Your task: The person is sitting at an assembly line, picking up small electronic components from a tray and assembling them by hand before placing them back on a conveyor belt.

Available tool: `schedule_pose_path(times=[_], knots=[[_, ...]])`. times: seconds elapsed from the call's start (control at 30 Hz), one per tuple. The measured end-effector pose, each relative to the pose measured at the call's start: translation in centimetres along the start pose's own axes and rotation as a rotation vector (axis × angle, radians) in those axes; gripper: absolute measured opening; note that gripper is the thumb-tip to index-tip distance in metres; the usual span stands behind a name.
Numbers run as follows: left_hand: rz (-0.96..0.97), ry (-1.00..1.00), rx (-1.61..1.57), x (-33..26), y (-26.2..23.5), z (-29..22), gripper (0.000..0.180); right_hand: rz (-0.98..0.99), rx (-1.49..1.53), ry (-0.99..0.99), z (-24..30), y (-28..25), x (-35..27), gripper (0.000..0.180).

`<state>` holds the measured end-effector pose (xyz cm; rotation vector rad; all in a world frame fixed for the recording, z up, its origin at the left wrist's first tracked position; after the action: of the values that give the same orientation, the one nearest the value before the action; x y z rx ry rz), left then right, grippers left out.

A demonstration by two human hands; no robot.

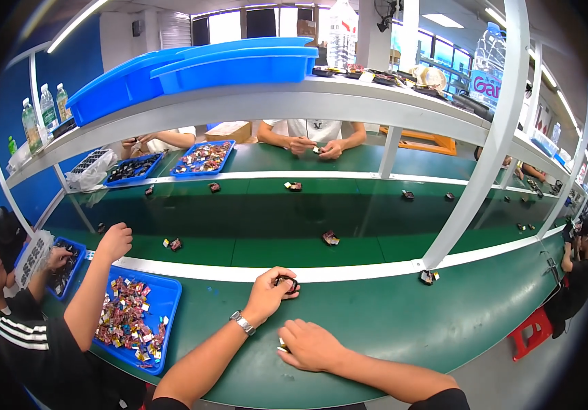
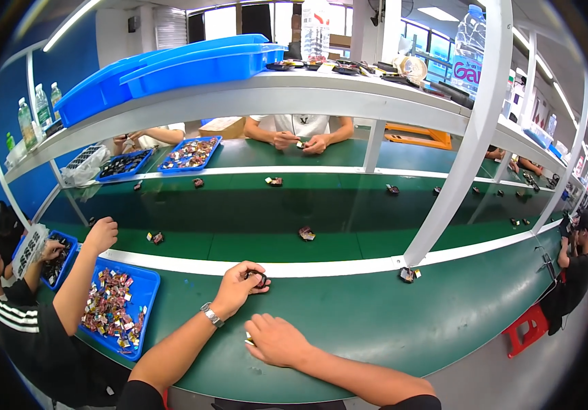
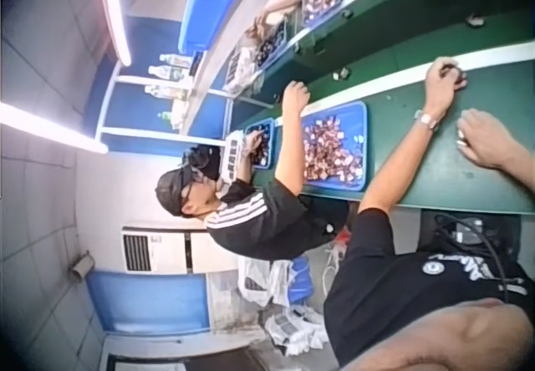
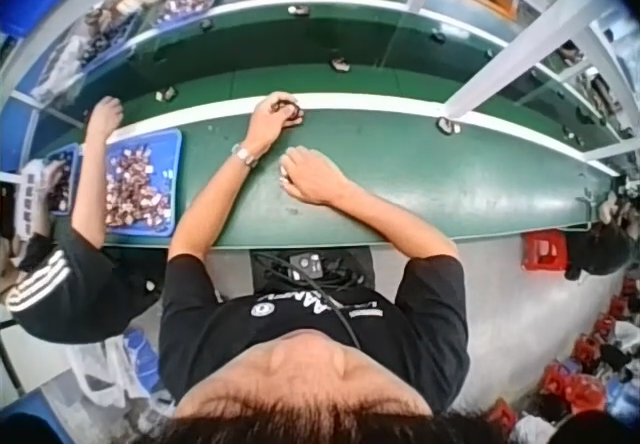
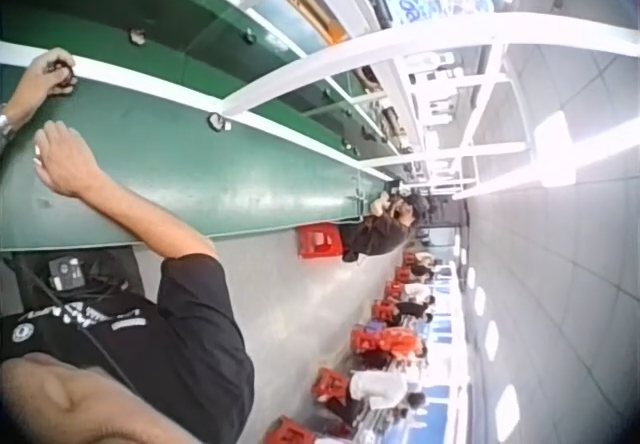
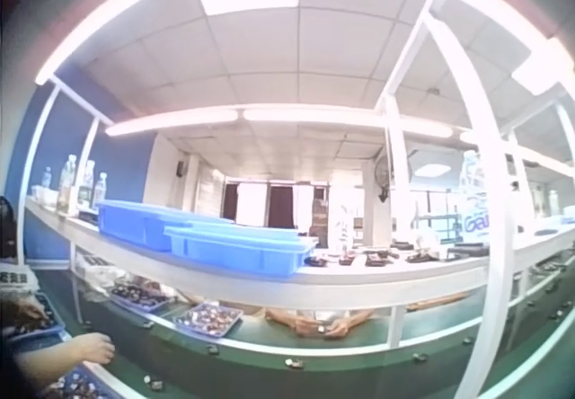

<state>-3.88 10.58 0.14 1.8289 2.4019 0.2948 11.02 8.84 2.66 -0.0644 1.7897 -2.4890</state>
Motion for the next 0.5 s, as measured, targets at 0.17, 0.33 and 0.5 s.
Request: schedule_pose_path(times=[0.17, 0.33, 0.5], knots=[[-0.054, 0.072, 0.152, -0.8, -1.5, 0.2, 0.015, -0.113, 0.069, -0.088, -2.0, -4.3, 0.4, 0.042], [0.002, -0.004, 0.409, -1.2, 0.4, -0.1, 0.015, -0.568, 0.153, 0.403, -18.8, -10.2, 0.4, 0.04], [0.027, -0.003, 0.605, -0.9, 0.4, 0.5, 0.016, -0.575, 0.114, 0.595, -24.0, -7.6, 3.4, 0.041]])
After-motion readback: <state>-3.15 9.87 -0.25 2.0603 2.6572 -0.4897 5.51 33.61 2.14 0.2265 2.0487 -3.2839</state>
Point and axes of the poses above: each hand's wrist, its own x-axis towards the middle knuckle, its own y-axis out of the palm, z = x × y, the point moved 6 cm from there along x, towards the middle knuckle, and after that the axes turned 13 degrees about z, right-handed, at the moved point
